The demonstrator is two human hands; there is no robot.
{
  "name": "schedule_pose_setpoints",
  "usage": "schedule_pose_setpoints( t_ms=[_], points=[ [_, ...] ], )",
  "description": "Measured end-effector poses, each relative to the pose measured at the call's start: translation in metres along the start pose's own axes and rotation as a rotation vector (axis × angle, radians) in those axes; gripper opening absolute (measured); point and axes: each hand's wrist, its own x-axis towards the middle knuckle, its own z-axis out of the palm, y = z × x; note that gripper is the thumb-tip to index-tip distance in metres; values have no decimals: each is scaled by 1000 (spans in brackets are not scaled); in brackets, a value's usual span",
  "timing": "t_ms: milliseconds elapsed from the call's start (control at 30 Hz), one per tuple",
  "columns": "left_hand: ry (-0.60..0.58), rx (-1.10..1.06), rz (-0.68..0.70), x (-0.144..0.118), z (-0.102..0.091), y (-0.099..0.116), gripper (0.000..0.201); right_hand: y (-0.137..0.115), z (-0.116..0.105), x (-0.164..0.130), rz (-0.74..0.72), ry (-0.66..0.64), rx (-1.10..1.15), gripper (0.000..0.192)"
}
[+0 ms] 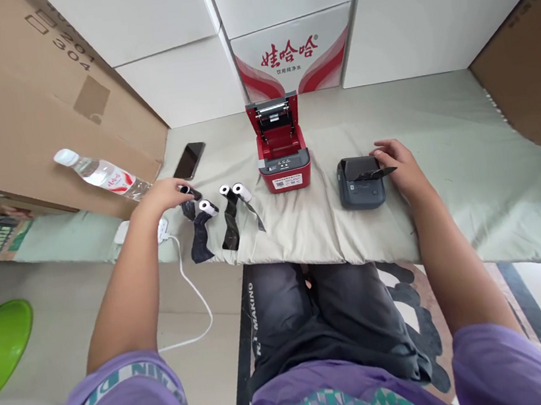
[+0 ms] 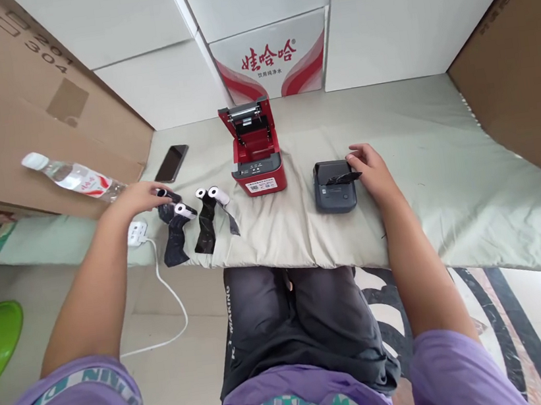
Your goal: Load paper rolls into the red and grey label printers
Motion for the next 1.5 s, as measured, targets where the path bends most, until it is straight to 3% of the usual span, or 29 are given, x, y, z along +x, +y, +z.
schedule_pose_setpoints(
  t_ms=[67, 133, 233, 333, 467, 600, 700, 833, 1033, 1100, 1233, 1333, 1500],
  points=[
    [210, -139, 60, -9, -10, 6, 32, -1, 0, 0, 5, -4, -8, 34],
    [360, -440, 147, -22, -26, 17, 31, -2, 0, 0, 12, -6, -15, 33],
    [343, -901, 364, -37, -48, 46, 37, -3, 0, -1, 21, -2, -23, 31],
    [200, -1107, 555, -35, -49, 88, 39, -5, 1, -2, 29, -2, -27, 31],
    [47, -940, 714, -10, -22, 148, 44, -5, 1, -2, 38, -10, -12, 32],
    [99, -544, 740, 14, 4, 194, 35, -4, 1, -2, 45, -17, 6, 34],
    [134, -211, 711, 27, 16, 215, 32, -3, 1, -2, 40, -29, -5, 35],
    [146, 35, 620, 39, 26, 228, 33, -3, 2, -3, 16, -41, -31, 36],
    [177, 107, 587, 31, 25, 233, 19, -4, 2, -3, 12, -46, -32, 36],
    [297, 31, 553, 19, 20, 231, 21, -5, 2, -3, 19, -42, -37, 36],
    [564, -185, 558, -2, 8, 229, 44, -9, 2, -3, 23, -43, -60, 37],
    [532, -179, 622, -9, 8, 229, 49, -12, 2, -5, 18, -34, -73, 38],
    [494, -128, 639, -35, 22, 219, 43, -13, 1, -5, 29, -35, -81, 40]
  ],
)
